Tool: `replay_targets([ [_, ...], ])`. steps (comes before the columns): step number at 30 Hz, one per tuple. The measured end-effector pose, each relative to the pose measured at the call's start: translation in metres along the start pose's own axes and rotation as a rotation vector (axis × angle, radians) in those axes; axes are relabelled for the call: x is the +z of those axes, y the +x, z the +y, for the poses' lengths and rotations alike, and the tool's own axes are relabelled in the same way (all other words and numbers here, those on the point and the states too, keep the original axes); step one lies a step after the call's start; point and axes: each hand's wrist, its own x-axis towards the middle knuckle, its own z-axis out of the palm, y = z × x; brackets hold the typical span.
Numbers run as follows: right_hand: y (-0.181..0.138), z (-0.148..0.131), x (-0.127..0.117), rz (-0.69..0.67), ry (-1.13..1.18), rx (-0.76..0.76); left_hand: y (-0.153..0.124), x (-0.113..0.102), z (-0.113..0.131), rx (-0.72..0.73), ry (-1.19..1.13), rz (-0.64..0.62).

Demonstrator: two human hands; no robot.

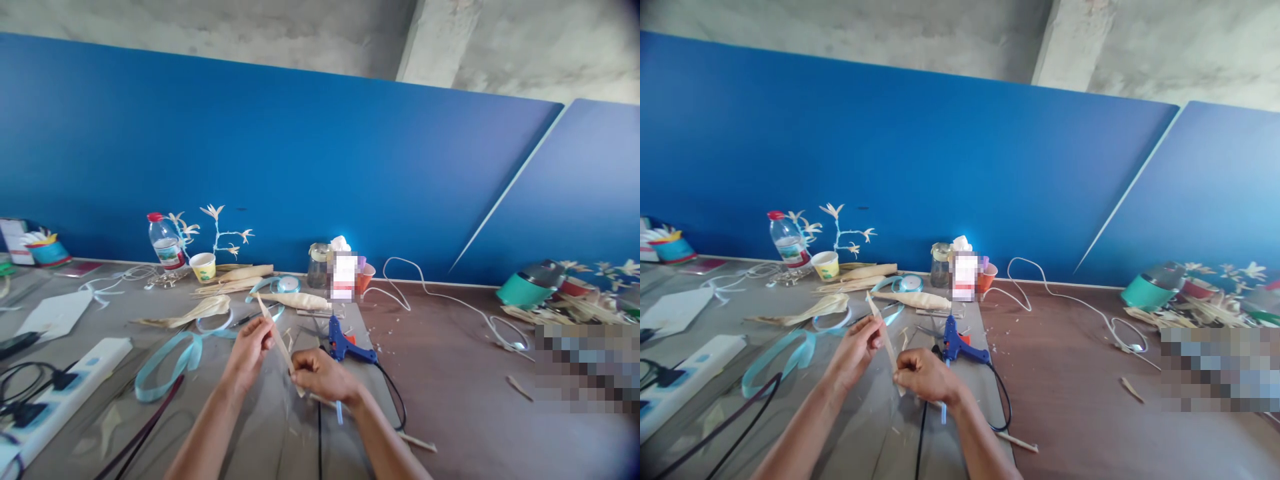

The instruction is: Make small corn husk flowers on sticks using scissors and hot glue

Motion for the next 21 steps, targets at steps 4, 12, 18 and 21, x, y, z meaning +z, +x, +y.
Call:
replay_targets([
  [4, 0.0, 0.007, -0.005, -0.089, 0.098, -0.031, 0.004, -0.003, 0.002, 0.029, -0.086, 0.066],
  [12, -0.003, 0.01, -0.011, -0.101, 0.166, -0.029, 0.007, -0.008, 0.011, 0.089, -0.121, 0.13],
  [18, -0.001, 0.015, -0.014, -0.066, 0.236, -0.069, 0.009, -0.011, 0.008, 0.103, -0.114, 0.184],
  [21, 0.001, 0.015, -0.013, -0.042, 0.288, -0.114, 0.009, -0.011, 0.006, 0.081, -0.148, 0.206],
])
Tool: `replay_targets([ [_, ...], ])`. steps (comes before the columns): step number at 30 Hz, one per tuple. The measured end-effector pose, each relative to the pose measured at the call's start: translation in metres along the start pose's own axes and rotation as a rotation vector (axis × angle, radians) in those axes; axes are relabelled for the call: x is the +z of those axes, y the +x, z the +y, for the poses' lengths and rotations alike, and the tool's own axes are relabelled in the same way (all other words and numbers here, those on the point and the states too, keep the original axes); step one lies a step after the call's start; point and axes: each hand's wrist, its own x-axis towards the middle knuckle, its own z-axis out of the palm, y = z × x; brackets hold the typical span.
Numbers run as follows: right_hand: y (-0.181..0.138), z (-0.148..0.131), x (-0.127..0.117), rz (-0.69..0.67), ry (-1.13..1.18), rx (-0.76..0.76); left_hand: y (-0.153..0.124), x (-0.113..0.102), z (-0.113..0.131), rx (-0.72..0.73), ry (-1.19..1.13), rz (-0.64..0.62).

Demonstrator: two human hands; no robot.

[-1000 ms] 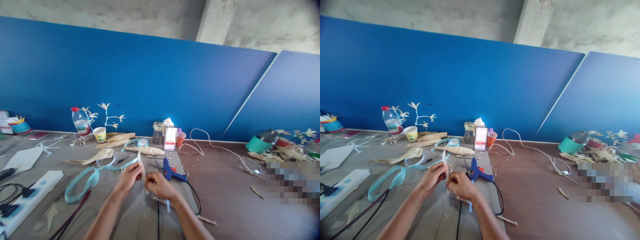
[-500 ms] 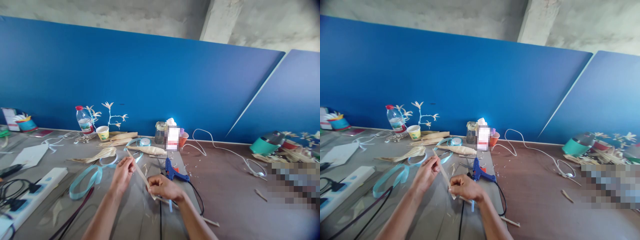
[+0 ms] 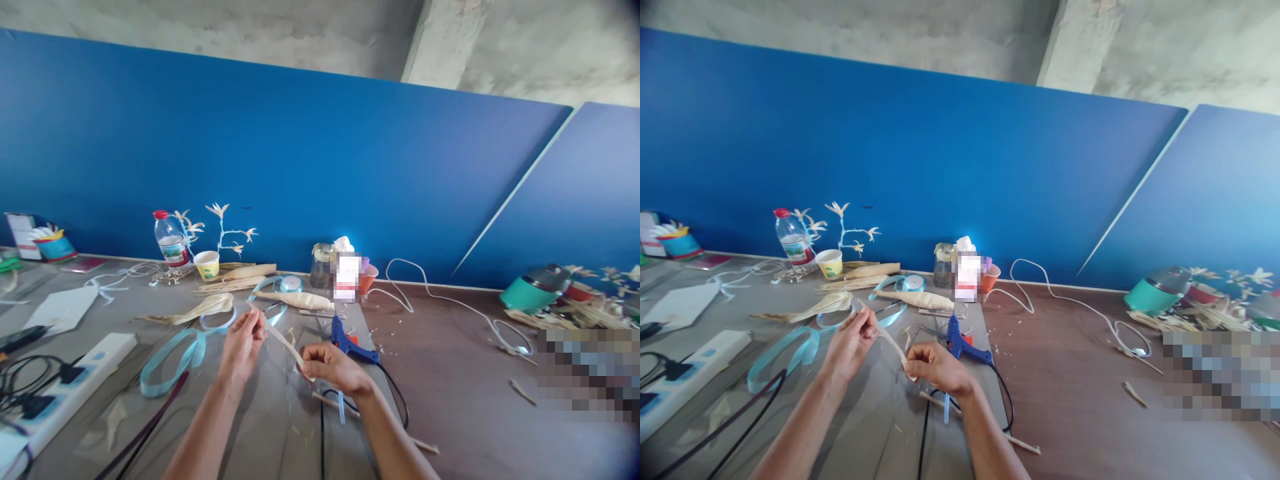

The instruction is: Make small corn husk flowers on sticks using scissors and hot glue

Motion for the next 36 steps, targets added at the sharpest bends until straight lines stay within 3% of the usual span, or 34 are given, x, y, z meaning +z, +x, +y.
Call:
replay_targets([
  [3, 0.004, 0.0, 0.003, 0.102, 0.07, -0.078, -0.005, 0.004, -0.003, -0.087, 0.018, -0.041],
  [6, 0.009, 0.002, 0.004, 0.267, 0.13, -0.12, -0.014, 0.011, -0.006, -0.163, 0.17, -0.216],
  [11, 0.016, 0.009, 0.004, 0.527, 0.061, -0.097, -0.027, 0.023, -0.012, -0.074, 0.555, -0.508],
  [15, 0.02, 0.012, 0.007, 0.656, 0.017, -0.076, -0.027, 0.025, -0.016, -0.04, 0.683, -0.542],
  [20, 0.022, 0.013, 0.013, 0.675, 0.077, -0.088, -0.024, 0.021, -0.024, -0.011, 0.774, -0.549],
  [26, 0.023, 0.016, 0.01, 0.712, 0.329, -0.067, -0.026, 0.019, -0.031, -0.001, 0.838, -0.594],
  [31, 0.023, 0.014, 0.003, 0.744, 0.547, -0.122, -0.03, 0.02, -0.027, -0.051, 0.861, -0.699],
  [36, 0.022, 0.01, 0.0, 0.748, 0.569, -0.18, -0.032, 0.023, -0.019, -0.094, 0.83, -0.748],
])
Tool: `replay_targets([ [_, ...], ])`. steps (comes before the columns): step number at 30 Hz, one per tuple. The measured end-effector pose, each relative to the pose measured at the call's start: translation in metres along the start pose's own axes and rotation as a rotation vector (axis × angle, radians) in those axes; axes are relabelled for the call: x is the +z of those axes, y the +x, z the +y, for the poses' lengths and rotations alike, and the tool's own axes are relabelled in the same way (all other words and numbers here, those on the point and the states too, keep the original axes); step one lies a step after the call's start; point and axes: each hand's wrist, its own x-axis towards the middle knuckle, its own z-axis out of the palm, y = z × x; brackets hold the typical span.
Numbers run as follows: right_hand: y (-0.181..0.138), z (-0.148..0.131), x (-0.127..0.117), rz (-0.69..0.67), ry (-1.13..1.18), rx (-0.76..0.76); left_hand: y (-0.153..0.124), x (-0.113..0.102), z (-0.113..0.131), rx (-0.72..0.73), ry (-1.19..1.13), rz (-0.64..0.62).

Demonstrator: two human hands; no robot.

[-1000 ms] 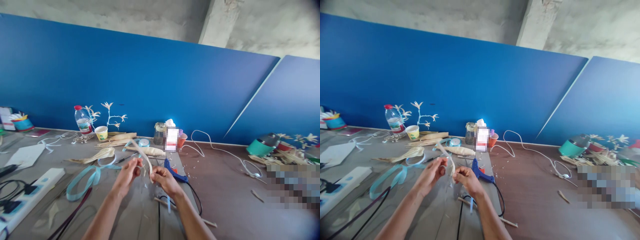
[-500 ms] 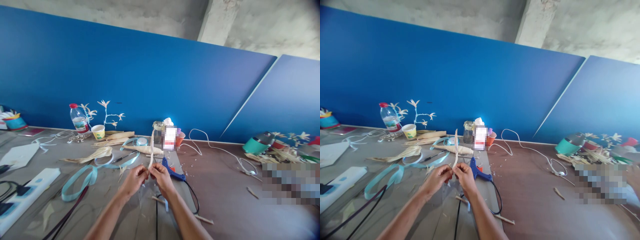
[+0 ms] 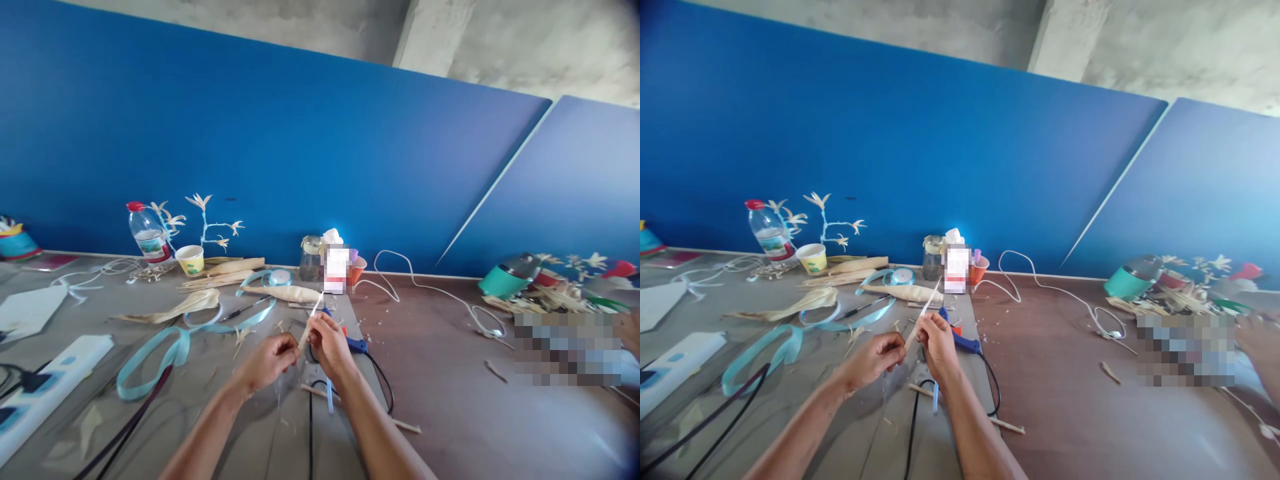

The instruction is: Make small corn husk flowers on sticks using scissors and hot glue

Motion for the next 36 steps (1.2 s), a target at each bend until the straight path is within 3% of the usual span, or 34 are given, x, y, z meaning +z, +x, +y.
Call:
replay_targets([
  [8, 0.0, 0.007, -0.001, 0.031, -0.2, -0.104, 0.002, 0.001, 0.001, 0.042, -0.131, 0.046],
  [13, 0.001, 0.015, 0.002, 0.024, -0.333, -0.152, 0.007, 0.002, -0.01, -0.012, -0.125, 0.119],
  [20, 0.001, -0.019, 0.0, 0.103, -0.364, -0.184, 0.01, -0.01, -0.014, -0.048, -0.164, 0.229],
  [25, 0.001, -0.052, -0.02, 0.125, -0.588, -0.251, 0.01, -0.015, -0.017, -0.041, -0.219, 0.278],
  [28, 0.003, -0.057, -0.041, 0.147, -0.85, -0.31, 0.01, -0.017, -0.019, -0.045, -0.211, 0.283],
  [30, 0.002, -0.054, -0.053, 0.159, -0.901, -0.325, 0.01, -0.018, -0.021, -0.051, -0.198, 0.297],
  [33, -0.002, -0.043, -0.056, 0.073, -1.054, -0.335, 0.011, -0.02, -0.024, -0.058, -0.216, 0.34],
  [36, -0.01, -0.031, -0.044, -0.07, -1.258, -0.352, 0.013, -0.022, -0.025, -0.084, -0.265, 0.371],
])
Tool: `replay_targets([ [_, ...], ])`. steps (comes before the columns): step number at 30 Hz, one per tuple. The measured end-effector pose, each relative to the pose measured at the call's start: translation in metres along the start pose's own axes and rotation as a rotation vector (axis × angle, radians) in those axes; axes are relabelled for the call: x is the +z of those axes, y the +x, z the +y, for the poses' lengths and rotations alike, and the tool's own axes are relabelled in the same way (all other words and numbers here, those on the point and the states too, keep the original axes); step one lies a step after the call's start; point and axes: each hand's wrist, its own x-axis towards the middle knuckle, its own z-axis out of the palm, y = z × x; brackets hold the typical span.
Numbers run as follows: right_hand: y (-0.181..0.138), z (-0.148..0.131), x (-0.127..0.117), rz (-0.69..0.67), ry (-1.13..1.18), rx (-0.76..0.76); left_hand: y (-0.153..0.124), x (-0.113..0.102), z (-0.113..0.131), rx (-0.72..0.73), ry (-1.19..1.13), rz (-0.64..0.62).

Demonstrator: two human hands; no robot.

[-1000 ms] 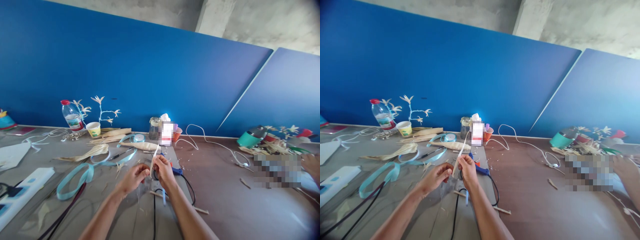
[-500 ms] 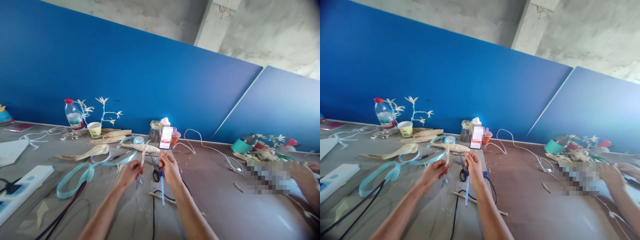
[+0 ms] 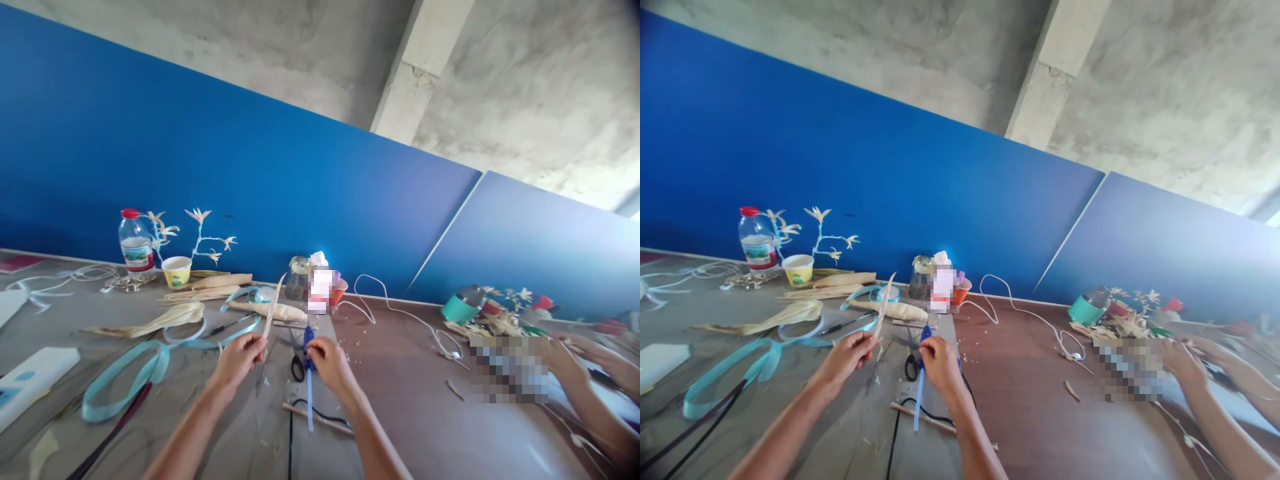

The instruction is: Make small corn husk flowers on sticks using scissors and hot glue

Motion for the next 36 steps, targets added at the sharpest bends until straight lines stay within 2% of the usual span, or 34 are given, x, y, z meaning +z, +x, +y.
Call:
replay_targets([
  [3, -0.003, -0.012, 0.008, -0.047, -0.282, -0.065, 0.0, 0.0, 0.002, -0.018, -0.033, 0.015],
  [6, -0.004, -0.013, 0.003, 0.017, -0.514, 0.02, -0.001, 0.0, 0.004, -0.015, -0.044, 0.033],
  [9, -0.006, -0.003, -0.01, -0.03, -0.593, 0.102, -0.002, 0.001, 0.003, -0.006, -0.038, 0.033],
  [12, -0.008, 0.009, -0.023, -0.143, -0.641, 0.096, -0.001, 0.002, 0.002, 0.001, -0.036, 0.023],
  [15, -0.008, 0.017, -0.029, -0.193, -0.697, 0.077, 0.0, 0.002, -0.001, 0.0, -0.044, 0.018],
  [20, -0.006, 0.026, -0.028, -0.185, -0.649, 0.016, 0.003, 0.001, -0.005, 0.005, -0.012, 0.022],
  [24, -0.008, 0.042, -0.035, -0.059, -0.473, -0.08, 0.002, 0.002, -0.004, -0.001, -0.009, 0.025],
  [27, -0.009, 0.061, -0.049, 0.025, -0.426, -0.027, 0.0, 0.004, -0.002, -0.015, -0.011, 0.023],
  [32, -0.012, 0.092, -0.068, -0.014, -0.41, 0.025, -0.003, 0.005, 0.001, -0.042, -0.012, 0.002],
  [36, -0.015, 0.094, -0.072, -0.038, -0.493, 0.042, -0.003, 0.006, 0.001, -0.043, 0.04, -0.001],
])
